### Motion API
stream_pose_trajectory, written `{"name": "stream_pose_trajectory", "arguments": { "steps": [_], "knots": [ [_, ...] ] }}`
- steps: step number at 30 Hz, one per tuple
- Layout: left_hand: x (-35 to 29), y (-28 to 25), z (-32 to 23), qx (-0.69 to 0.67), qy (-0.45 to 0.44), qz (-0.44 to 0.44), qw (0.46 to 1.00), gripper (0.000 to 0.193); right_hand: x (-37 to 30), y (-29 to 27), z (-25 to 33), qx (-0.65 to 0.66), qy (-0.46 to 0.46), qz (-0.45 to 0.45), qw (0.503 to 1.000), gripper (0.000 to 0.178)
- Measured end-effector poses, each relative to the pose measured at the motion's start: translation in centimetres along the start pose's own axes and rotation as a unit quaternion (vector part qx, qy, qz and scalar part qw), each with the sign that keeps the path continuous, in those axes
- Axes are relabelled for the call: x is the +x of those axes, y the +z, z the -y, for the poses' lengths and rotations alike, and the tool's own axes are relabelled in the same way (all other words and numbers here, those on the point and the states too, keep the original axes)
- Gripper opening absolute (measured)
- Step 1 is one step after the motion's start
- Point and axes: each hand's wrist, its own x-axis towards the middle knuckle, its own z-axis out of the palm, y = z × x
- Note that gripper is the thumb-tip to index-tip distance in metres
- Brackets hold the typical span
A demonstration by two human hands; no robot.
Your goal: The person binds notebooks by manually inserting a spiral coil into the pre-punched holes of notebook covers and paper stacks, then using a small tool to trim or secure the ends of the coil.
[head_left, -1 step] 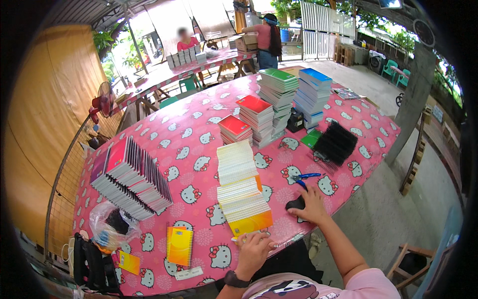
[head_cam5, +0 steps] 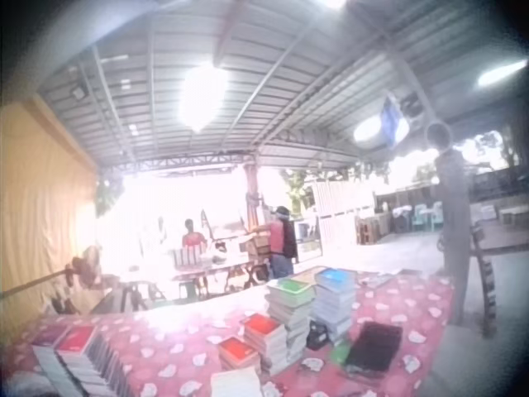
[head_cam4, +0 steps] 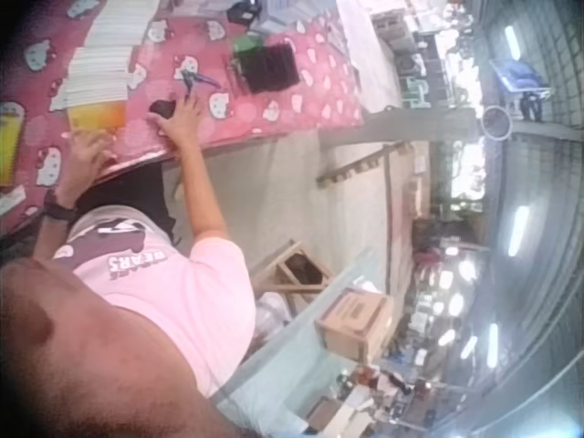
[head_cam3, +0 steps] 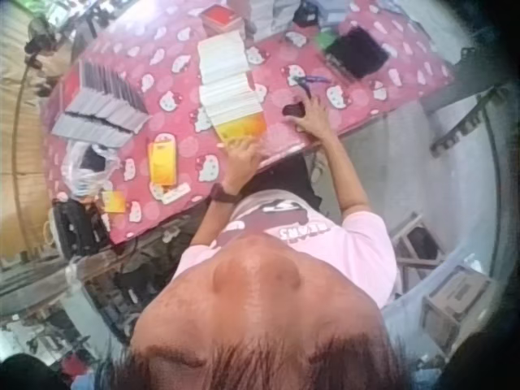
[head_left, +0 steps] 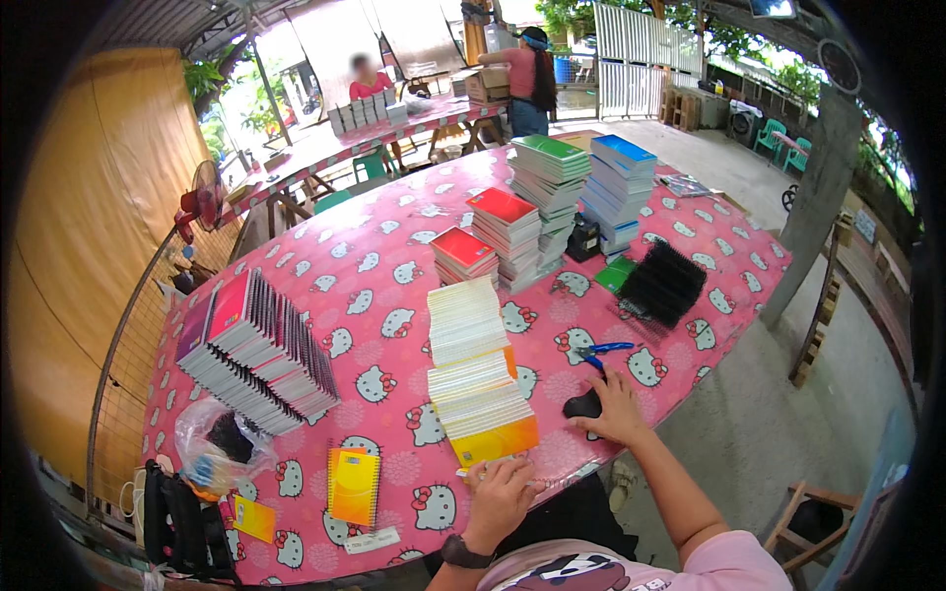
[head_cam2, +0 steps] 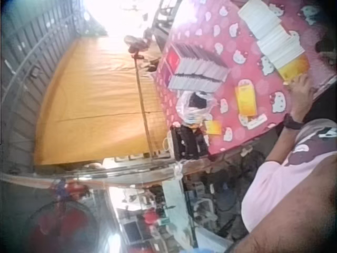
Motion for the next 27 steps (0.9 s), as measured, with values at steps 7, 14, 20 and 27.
{"name": "stream_pose_trajectory", "arguments": {
  "steps": [7, 14, 20, 27],
  "knots": [
    [-0.1, 0.1, 0.4, -0.017, 0.018, 0.021, 0.999, 0.021, -1.2, 0.9, 0.8, -0.016, 0.020, -0.037, 0.999, 0.072],
    [0.2, 0.0, 0.4, 0.018, 0.035, 0.021, 0.999, 0.022, -1.3, -0.3, 2.3, 0.170, -0.030, -0.043, 0.984, 0.057],
    [-0.9, -1.8, 1.7, 0.028, -0.014, 0.002, 1.000, 0.022, -4.5, -2.2, 6.0, 0.565, -0.190, 0.285, 0.751, 0.041],
    [-1.3, -1.9, 2.1, -0.010, 0.022, -0.001, 1.000, 0.022, -4.5, -1.0, 6.1, 0.538, -0.167, 0.277, 0.778, 0.037]
  ]
}}
